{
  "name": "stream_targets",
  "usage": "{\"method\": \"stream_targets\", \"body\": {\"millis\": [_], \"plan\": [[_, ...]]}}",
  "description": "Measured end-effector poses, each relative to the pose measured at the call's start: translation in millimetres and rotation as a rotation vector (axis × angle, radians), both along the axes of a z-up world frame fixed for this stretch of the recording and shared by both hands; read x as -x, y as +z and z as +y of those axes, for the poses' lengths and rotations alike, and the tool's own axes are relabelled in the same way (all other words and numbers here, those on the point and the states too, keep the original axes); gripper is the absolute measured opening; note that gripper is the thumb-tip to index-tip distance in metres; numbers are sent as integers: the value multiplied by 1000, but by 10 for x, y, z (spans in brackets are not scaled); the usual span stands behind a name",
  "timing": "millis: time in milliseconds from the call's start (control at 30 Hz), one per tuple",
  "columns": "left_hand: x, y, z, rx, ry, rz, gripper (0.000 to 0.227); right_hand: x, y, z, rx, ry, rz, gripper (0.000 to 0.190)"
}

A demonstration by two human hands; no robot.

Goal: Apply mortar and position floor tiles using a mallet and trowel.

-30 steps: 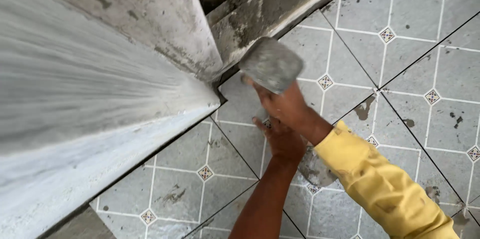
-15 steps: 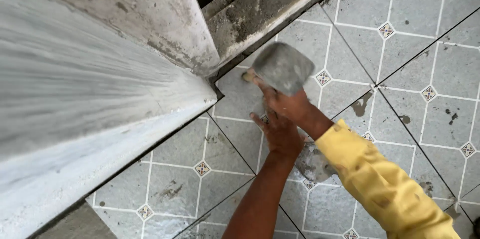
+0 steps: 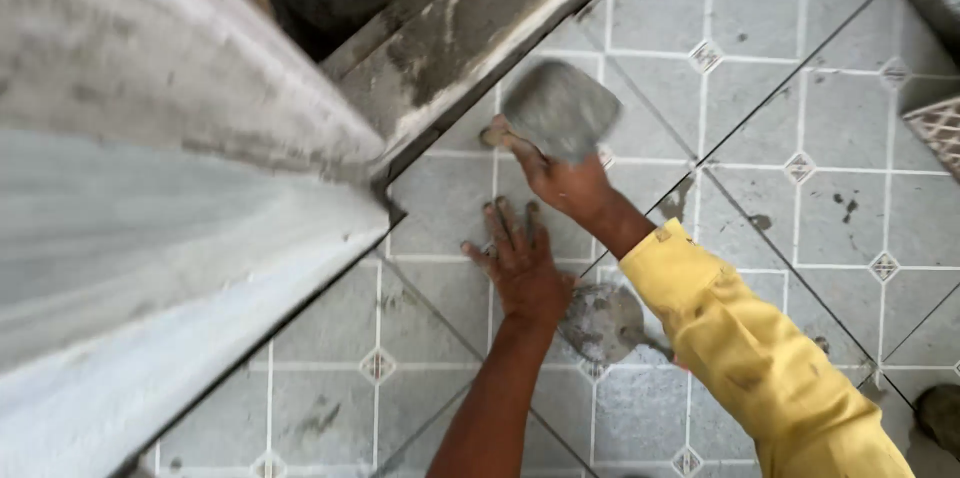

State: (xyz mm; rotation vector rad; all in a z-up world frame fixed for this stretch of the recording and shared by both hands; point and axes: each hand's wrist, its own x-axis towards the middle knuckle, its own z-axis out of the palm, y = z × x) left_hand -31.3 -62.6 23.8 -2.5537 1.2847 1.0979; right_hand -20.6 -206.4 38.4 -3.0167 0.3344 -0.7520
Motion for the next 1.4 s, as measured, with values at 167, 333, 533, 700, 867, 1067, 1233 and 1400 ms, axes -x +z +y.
{"method": "stream_targets", "body": {"millis": [167,333,533,700,867,1067,1233,1400], "plan": [[20,-75,6,-10,25,13,119,-12,-217,-371,-762,23,-215,23],[-13,7,-58,38,66,5,123,-111,102,-637,-769,49,-393,26],[-17,-29,-19,75,71,-2,124,-8,126,-790,-947,8,-453,18],[64,-44,80,81,35,-23,122,143,19,-828,-911,-81,-422,12],[-18,-29,-9,65,47,0,121,21,25,-1041,-1015,16,-540,13],[-2,-6,-10,10,29,3,124,-123,-236,-1261,-1110,163,-635,13],[-25,-78,-93,22,24,-46,122,-207,37,-1170,-1090,98,-587,17],[18,-115,23,34,39,-62,122,-36,-120,-853,-1059,118,-507,18]]}}
